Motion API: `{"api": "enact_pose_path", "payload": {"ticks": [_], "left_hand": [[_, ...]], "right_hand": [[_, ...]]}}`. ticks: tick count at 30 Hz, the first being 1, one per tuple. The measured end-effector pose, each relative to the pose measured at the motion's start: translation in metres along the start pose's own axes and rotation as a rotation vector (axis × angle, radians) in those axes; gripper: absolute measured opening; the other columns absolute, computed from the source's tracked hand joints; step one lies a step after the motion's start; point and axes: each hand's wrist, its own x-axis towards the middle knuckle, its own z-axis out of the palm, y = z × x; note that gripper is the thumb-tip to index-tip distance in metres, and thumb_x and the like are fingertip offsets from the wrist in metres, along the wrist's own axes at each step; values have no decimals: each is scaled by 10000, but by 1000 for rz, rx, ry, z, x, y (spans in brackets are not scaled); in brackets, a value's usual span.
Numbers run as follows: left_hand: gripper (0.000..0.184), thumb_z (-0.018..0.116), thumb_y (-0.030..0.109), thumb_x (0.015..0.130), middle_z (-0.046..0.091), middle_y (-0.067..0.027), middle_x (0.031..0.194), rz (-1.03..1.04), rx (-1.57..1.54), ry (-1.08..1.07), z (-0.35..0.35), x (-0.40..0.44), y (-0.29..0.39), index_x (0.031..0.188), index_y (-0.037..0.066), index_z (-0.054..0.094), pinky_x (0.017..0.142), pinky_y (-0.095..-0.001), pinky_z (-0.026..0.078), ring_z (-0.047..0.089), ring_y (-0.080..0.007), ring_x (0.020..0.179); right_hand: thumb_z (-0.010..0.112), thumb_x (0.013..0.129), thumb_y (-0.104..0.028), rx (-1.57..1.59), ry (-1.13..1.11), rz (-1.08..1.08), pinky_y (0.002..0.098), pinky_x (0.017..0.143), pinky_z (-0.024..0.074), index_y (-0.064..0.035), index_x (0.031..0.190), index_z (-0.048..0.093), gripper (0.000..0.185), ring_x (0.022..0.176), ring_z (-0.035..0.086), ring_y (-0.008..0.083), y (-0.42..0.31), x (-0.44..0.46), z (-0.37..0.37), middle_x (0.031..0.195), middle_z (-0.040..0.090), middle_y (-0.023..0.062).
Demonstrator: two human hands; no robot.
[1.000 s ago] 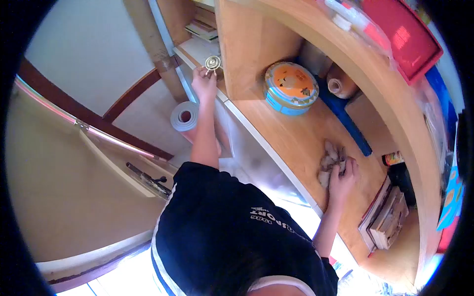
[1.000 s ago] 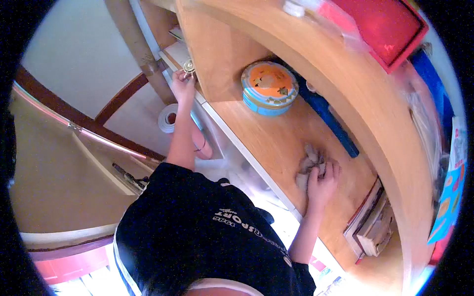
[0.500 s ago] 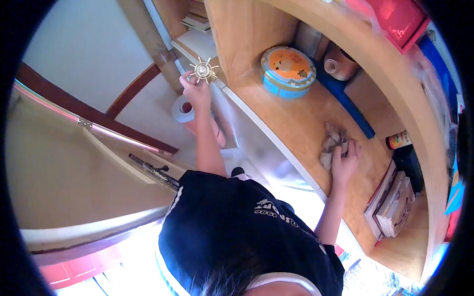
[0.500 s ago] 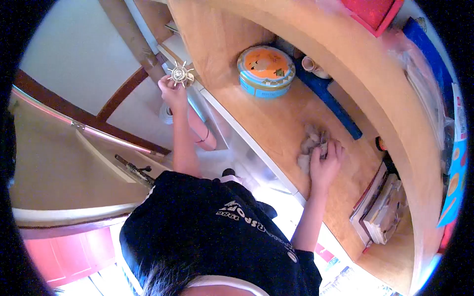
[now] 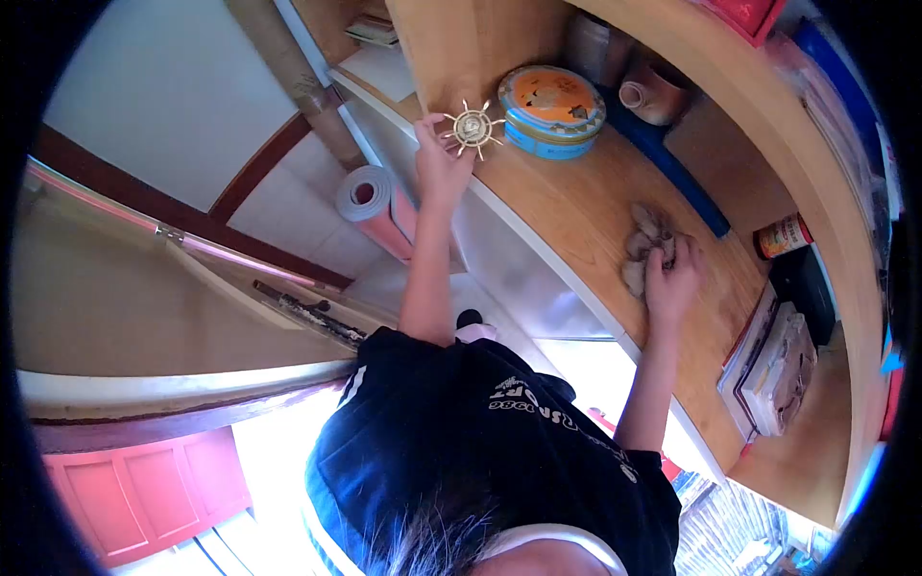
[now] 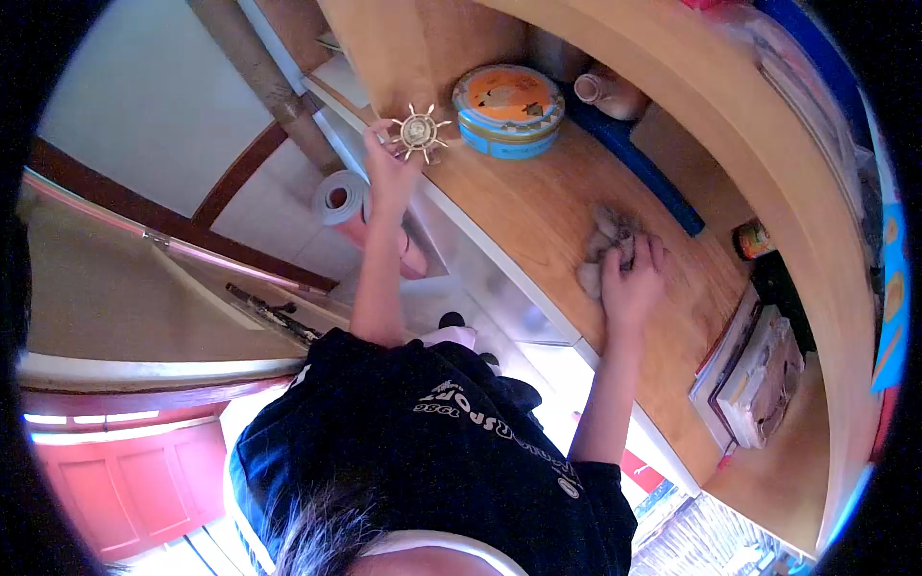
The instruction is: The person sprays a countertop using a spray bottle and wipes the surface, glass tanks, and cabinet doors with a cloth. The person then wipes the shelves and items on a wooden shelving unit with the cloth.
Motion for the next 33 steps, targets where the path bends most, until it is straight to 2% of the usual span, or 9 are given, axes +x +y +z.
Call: {"api": "enact_pose_path", "payload": {"ticks": [14,17,20,22,26,27,28,29,33], "left_hand": [[683,752,14,706,658,-173,886,-54,-19,-52,15,2,-5,1212,34,295,688,-303,538,663,-211,793],[686,736,-4,716,636,-161,956,-103,-104,-90,13,-2,-12,1239,36,294,765,-301,522,636,-185,879],[664,717,-23,727,585,-118,1000,-7,-295,15,10,-17,-23,1246,40,308,858,-296,482,578,-147,936],[613,714,-33,732,540,-75,1020,-172,-343,221,-6,-60,5,1233,56,371,835,-266,457,557,-153,900],[276,665,-46,745,543,-52,868,267,36,105,-58,-153,97,970,64,548,721,-266,427,525,-154,783],[191,657,-21,735,542,-37,806,582,177,36,-81,-160,120,876,69,567,695,-304,430,528,-182,736],[276,664,85,751,536,-78,888,889,245,37,-101,-171,123,1002,54,552,729,-382,455,543,-232,824],[335,656,134,757,509,-90,933,990,262,76,-117,-177,128,1045,49,507,758,-390,439,526,-240,862],[611,624,332,778,398,-139,1114,727,242,366,-156,-179,149,1216,28,326,876,-423,374,459,-273,1015]], "right_hand": [[584,724,-169,22,80,-33,450,853,431,17,993,622,329,953,513,393,2,1,7,1030,583,194],[586,731,-178,3,65,-18,451,861,430,21,990,624,329,971,512,400,-4,2,4,1038,587,197],[586,742,-184,-21,67,-19,452,871,428,23,998,623,331,992,509,407,-2,1,6,1058,586,198],[586,748,-187,-34,65,-32,453,874,427,24,1003,622,333,1002,507,409,1,-2,7,1071,584,198],[582,760,-199,13,49,-49,461,909,407,19,1072,600,381,1010,502,410,2,-1,8,1121,573,204],[580,762,-203,45,42,-33,463,923,398,17,1095,592,400,1018,498,410,1,-1,7,1142,567,206],[580,762,-203,52,53,-49,463,923,398,17,1095,592,400,1018,498,410,-2,-2,5,1142,567,206],[575,767,-199,-18,3,-51,461,933,393,13,1117,584,410,1036,492,413,-6,-3,1,1155,561,209],[567,776,-169,-49,-55,-13,450,950,390,7,1162,567,425,1097,467,414,-6,-2,0,1186,541,217]]}}
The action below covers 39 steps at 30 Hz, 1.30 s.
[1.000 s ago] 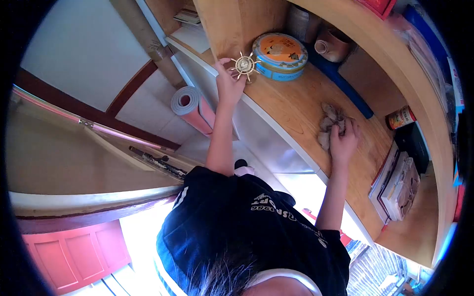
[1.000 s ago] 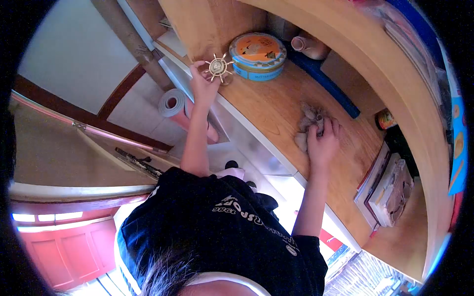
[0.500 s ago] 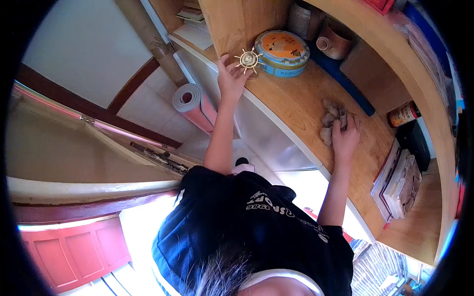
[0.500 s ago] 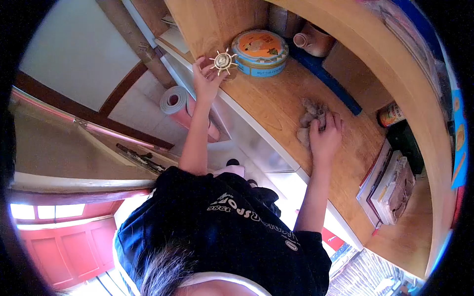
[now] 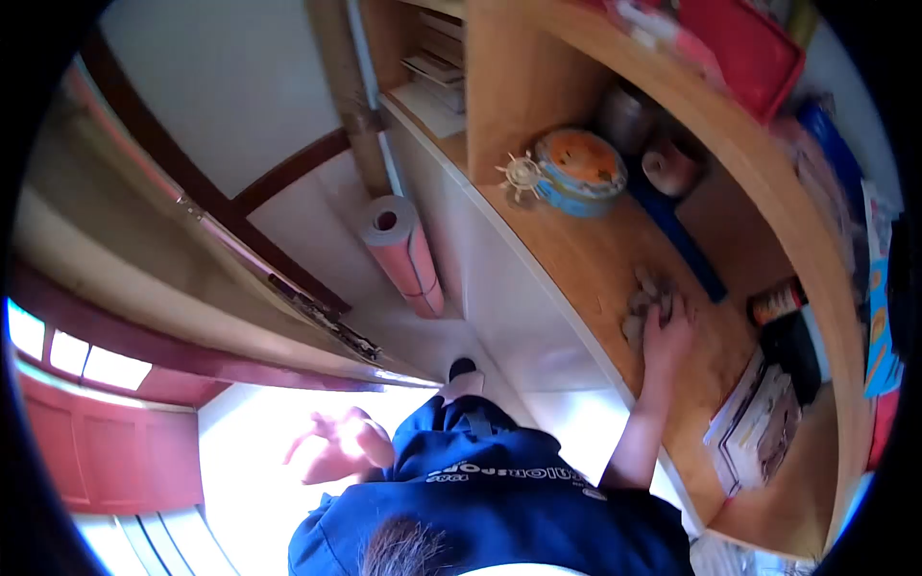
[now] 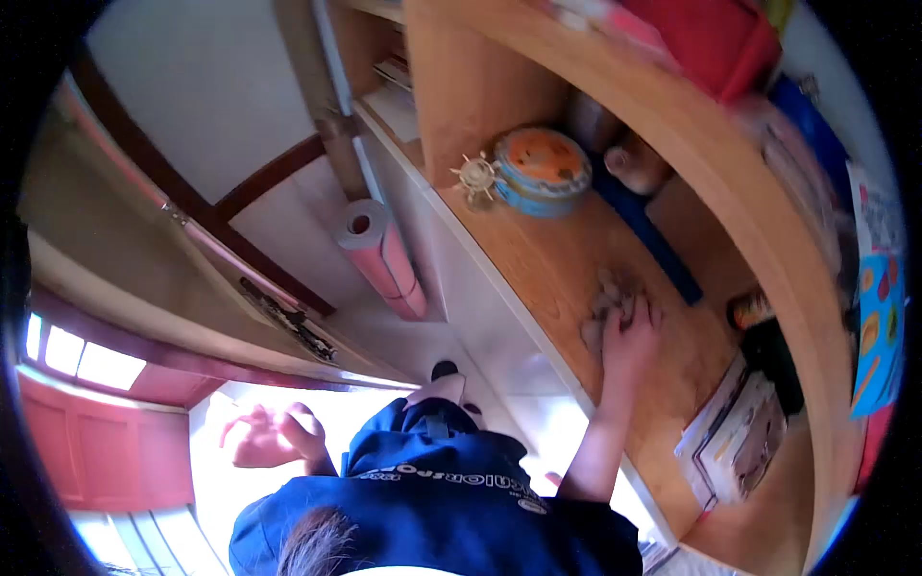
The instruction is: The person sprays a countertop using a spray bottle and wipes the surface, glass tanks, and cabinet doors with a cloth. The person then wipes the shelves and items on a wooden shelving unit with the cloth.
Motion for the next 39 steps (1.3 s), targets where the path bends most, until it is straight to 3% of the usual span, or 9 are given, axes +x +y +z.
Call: {"api": "enact_pose_path", "payload": {"ticks": [4,6,9,15,17,20,22,27,39], "left_hand": [[904,593,529,800,287,-187,1296,-378,95,204,-22,-8,-22,1388,8,146,995,-456,310,392,-307,1168],[912,556,583,802,295,-189,1282,-392,293,248,-34,-40,-44,1382,1,160,1016,-482,253,342,-310,1207],[930,602,571,777,206,-217,1401,-400,130,260,-25,-29,-38,1394,17,180,1014,-484,272,296,-340,1276],[889,716,242,645,150,-261,1463,-200,169,184,-16,-3,-45,1389,47,271,1028,-454,311,281,-367,1324],[862,745,221,599,201,-277,1444,-158,125,223,3,1,-57,1345,57,345,1006,-468,325,310,-395,1287],[828,788,189,531,277,-301,1415,-106,164,246,33,15,-71,1280,73,455,973,-489,346,354,-436,1231],[854,806,196,545,236,-265,1455,-28,314,132,46,32,-80,1307,76,441,934,-423,376,406,-345,1144],[556,813,161,526,329,-236,1415,-153,156,69,83,52,-107,1056,150,645,899,-418,406,413,-364,1109],[560,824,177,526,309,-182,1419,-96,322,139,145,71,-154,1045,135,619,891,-449,406,387,-335,1129]], "right_hand": [[576,771,-156,116,-71,67,449,952,387,14,1168,556,433,1117,455,409,-13,1,-15,1191,529,224],[577,771,-158,96,-28,17,451,942,395,18,1163,556,430,1110,462,413,6,-3,0,1180,530,234],[581,770,-165,41,16,-36,460,911,411,26,1142,560,418,1072,485,422,10,0,4,1152,534,252],[568,772,-164,-24,-9,-24,473,848,434,33,1011,594,311,957,543,419,-21,-5,-1,1047,578,258],[558,782,-152,-81,25,-69,461,845,438,31,982,608,276,942,564,414,-36,-8,-8,1018,598,254],[551,777,-150,-120,-54,161,467,830,434,20,968,606,262,926,549,407,-43,-19,-3,995,593,236],[557,763,-178,-91,123,17,490,814,429,0,939,599,254,953,515,410,-45,-32,-5,977,582,201],[550,746,-158,-35,332,129,497,902,396,9,954,594,271,912,518,395,-47,-58,-5,956,569,174],[561,713,-136,-70,547,226,487,816,413,-8,944,587,265,883,491,398,-56,-85,5,935,543,166]]}}
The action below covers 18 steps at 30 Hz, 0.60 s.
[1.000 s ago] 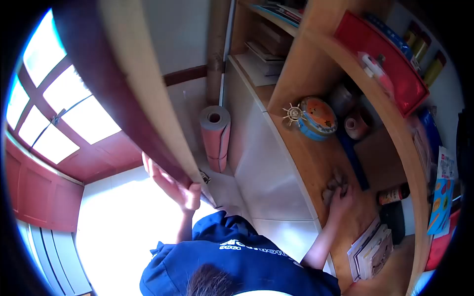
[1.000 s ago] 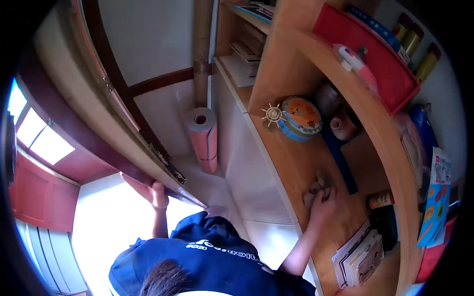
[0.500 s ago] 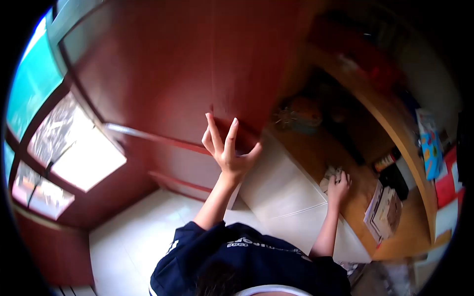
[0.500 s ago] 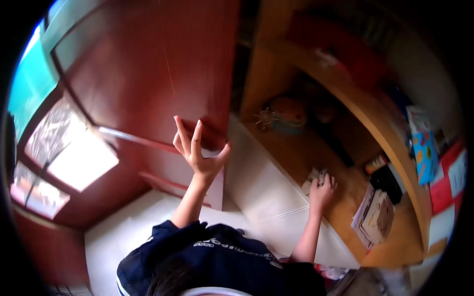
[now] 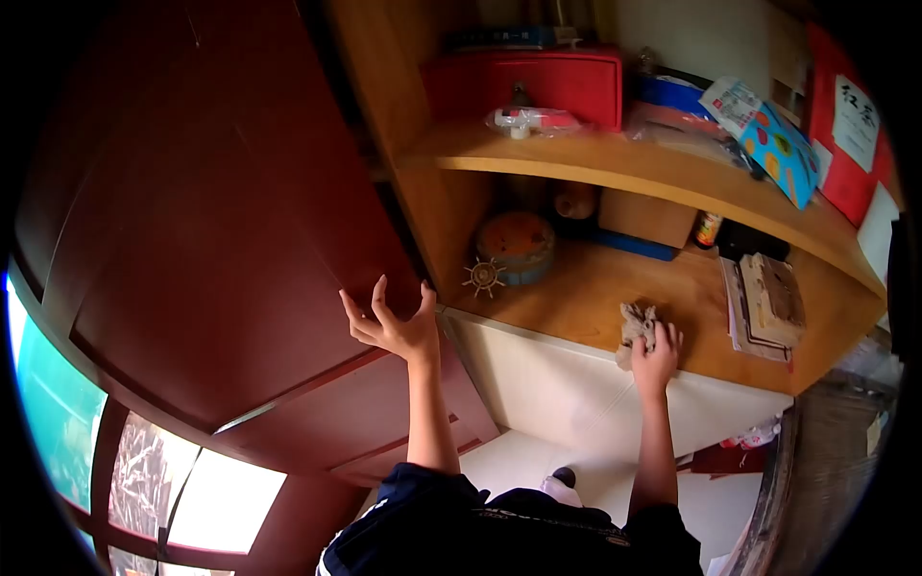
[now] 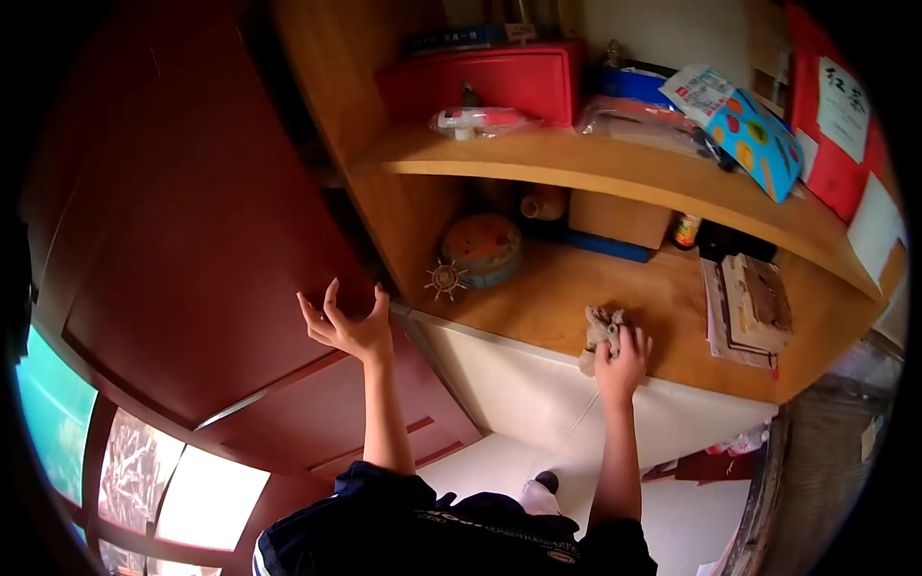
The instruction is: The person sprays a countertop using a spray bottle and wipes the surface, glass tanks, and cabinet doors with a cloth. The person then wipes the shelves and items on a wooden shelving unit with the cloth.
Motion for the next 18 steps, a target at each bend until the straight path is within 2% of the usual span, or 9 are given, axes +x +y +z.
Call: {"api": "enact_pose_path", "payload": {"ticks": [7,9,13,14,15,17,18], "left_hand": [[580,823,188,565,283,-177,1441,-21,74,-30,14,-2,-1,1094,119,598,917,-457,390,379,-335,1151],[591,825,193,588,274,-178,1448,46,98,-36,16,-3,-4,1121,102,586,942,-455,373,377,-339,1157],[572,805,198,640,260,-179,1457,16,63,-85,10,-12,-5,1143,66,569,965,-449,356,393,-330,1163],[445,766,137,660,410,-176,1354,95,47,-17,6,-18,2,1069,67,605,969,-437,354,434,-315,1137],[445,766,137,660,410,-176,1354,84,42,-41,1,-29,7,1069,67,605,969,-437,354,434,-315,1137],[328,723,88,648,562,-141,1145,393,-98,-282,-9,-52,16,963,77,631,927,-415,371,494,-300,1066],[297,710,82,635,583,-121,1060,413,-199,-388,-9,-61,25,921,80,632,894,-406,378,514,-297,1024]], "right_hand": [[548,694,-94,59,70,-47,473,738,427,-18,912,600,237,807,516,390,-6,0,2,889,562,154],[541,697,-89,58,148,-107,458,715,427,-20,903,608,228,801,524,372,-4,0,4,911,581,145],[542,711,-110,64,121,-97,456,710,424,-24,912,614,231,804,522,370,-8,2,2,897,579,153],[543,713,-117,55,73,-73,466,714,420,-23,913,612,232,810,516,379,-8,2,1,896,572,156],[545,714,-123,35,27,-50,475,718,416,-21,914,609,234,817,509,387,-6,5,-1,895,564,159],[556,711,-137,80,-166,-30,481,743,420,-16,917,603,243,834,498,403,-1,15,-9,922,545,181],[567,705,-143,113,-252,-49,478,754,427,-10,922,600,257,862,507,411,3,21,-14,953,550,191]]}}
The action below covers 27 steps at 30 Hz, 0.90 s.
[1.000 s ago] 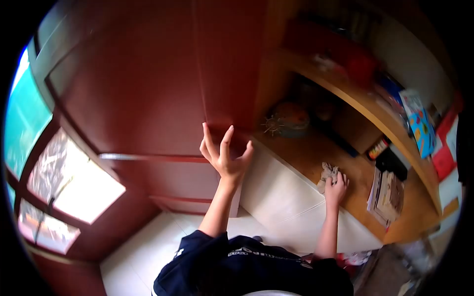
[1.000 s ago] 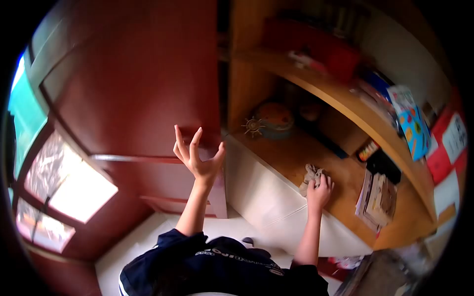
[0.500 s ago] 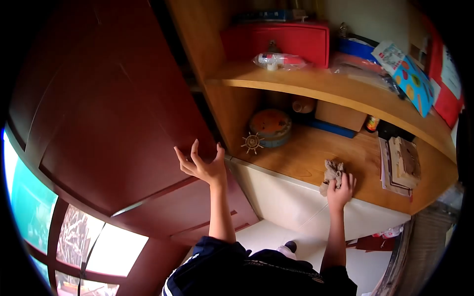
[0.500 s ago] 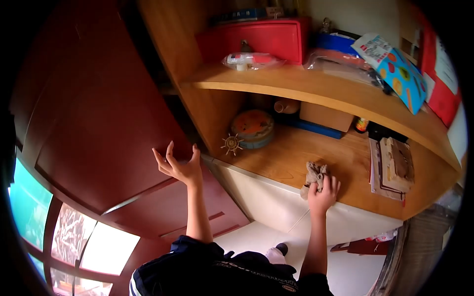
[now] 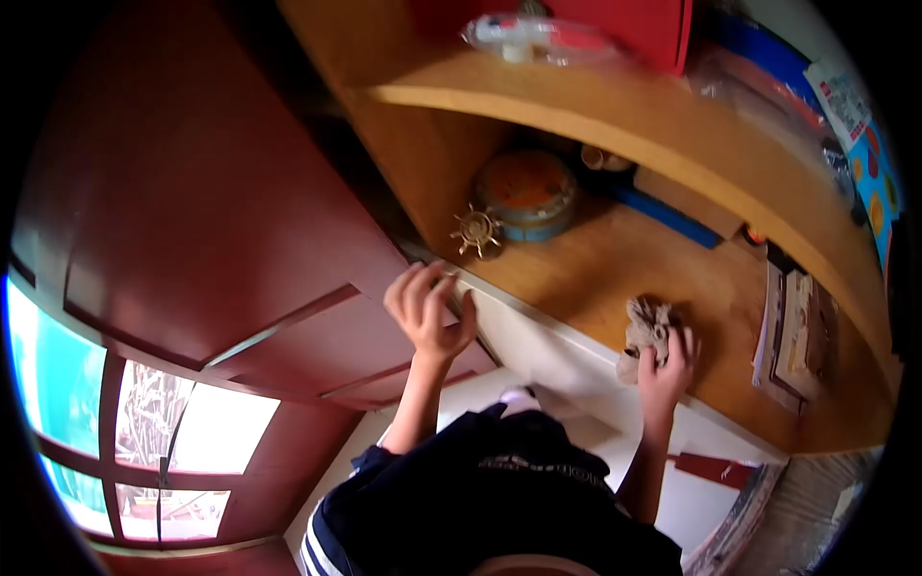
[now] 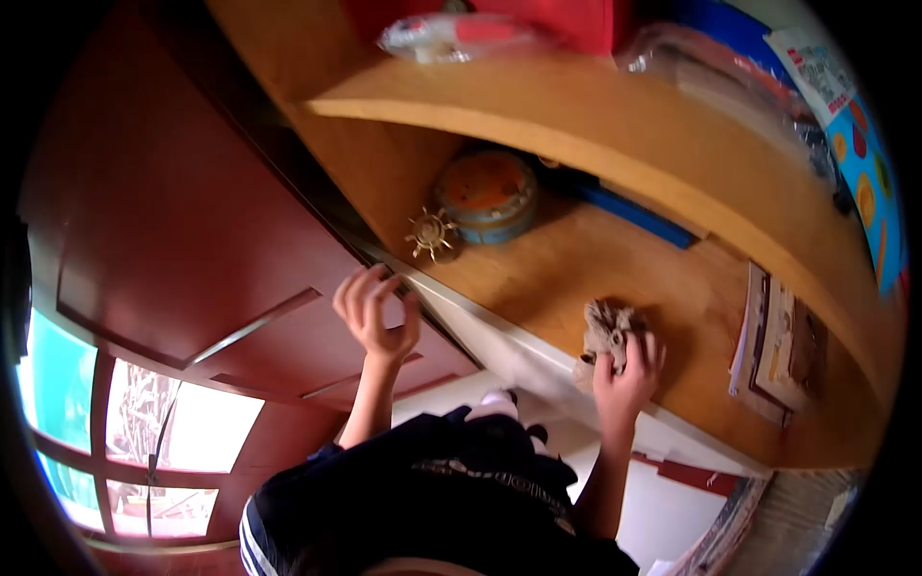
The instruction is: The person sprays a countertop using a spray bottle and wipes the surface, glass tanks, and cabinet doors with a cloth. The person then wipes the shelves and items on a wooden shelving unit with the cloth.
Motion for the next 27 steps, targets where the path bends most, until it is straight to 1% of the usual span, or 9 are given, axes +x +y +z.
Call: {"api": "enact_pose_path", "payload": {"ticks": [3,5,9,12,16,17,20,23,27], "left_hand": [[303,705,106,623,596,-113,991,-8,-254,-187,23,-13,2,908,54,614,821,-411,390,536,-295,955],[327,690,78,659,589,-142,999,-135,-407,-224,33,-4,-3,963,17,587,798,-414,414,533,-306,949],[323,636,44,796,560,-193,1135,-392,-520,-250,46,5,-25,1091,-48,542,885,-371,444,549,-306,1037],[355,586,107,897,535,-171,1215,-737,-772,-239,63,-19,-46,1192,-62,484,945,-338,428,536,-236,1095],[395,538,100,926,539,-164,1209,-876,-838,-305,66,-15,-46,1272,-56,425,909,-292,446,541,-207,1078],[375,526,105,933,551,-160,1195,-868,-864,-313,65,-12,-46,1257,-64,441,906,-289,442,550,-197,1059],[326,522,105,935,579,-146,1149,-841,-859,-316,69,-12,-52,1208,-70,493,903,-281,437,560,-180,1033],[255,515,87,934,624,-118,1066,-872,-882,-394,70,-16,-58,1127,-72,561,887,-270,445,577,-161,982],[234,524,98,934,643,-106,1008,-856,-852,-438,72,-19,-64,1097,-61,581,827,-252,448,583,-142,922]], "right_hand": [[595,705,-175,-13,-123,18,478,767,454,-2,950,594,300,923,546,427,20,4,-16,1026,585,216],[605,731,-214,-204,-381,454,481,762,469,-40,1001,601,322,919,578,411,7,32,-52,1011,612,220],[597,780,-276,-577,-70,508,459,755,483,-108,1028,618,300,899,604,378,74,35,-81,951,645,183],[621,787,-313,-461,-344,758,393,803,480,-132,1106,620,367,964,612,321,14,57,-45,1050,646,133],[661,729,-288,-109,-482,228,416,668,504,-140,960,655,274,943,592,269,-72,39,59,973,640,87],[663,696,-247,-102,-313,-80,392,588,504,-141,912,653,240,931,568,255,-89,35,82,958,615,59],[685,605,-213,-58,-342,-261,385,664,507,-141,845,649,253,1007,508,243,-120,23,108,1021,569,37],[676,634,-234,19,-409,-156,407,656,514,-124,830,650,226,1055,480,260,-109,26,100,1043,546,36],[647,718,-256,-179,-479,461,398,580,499,-57,841,630,234,692,607,320,-43,34,16,773,613,142]]}}
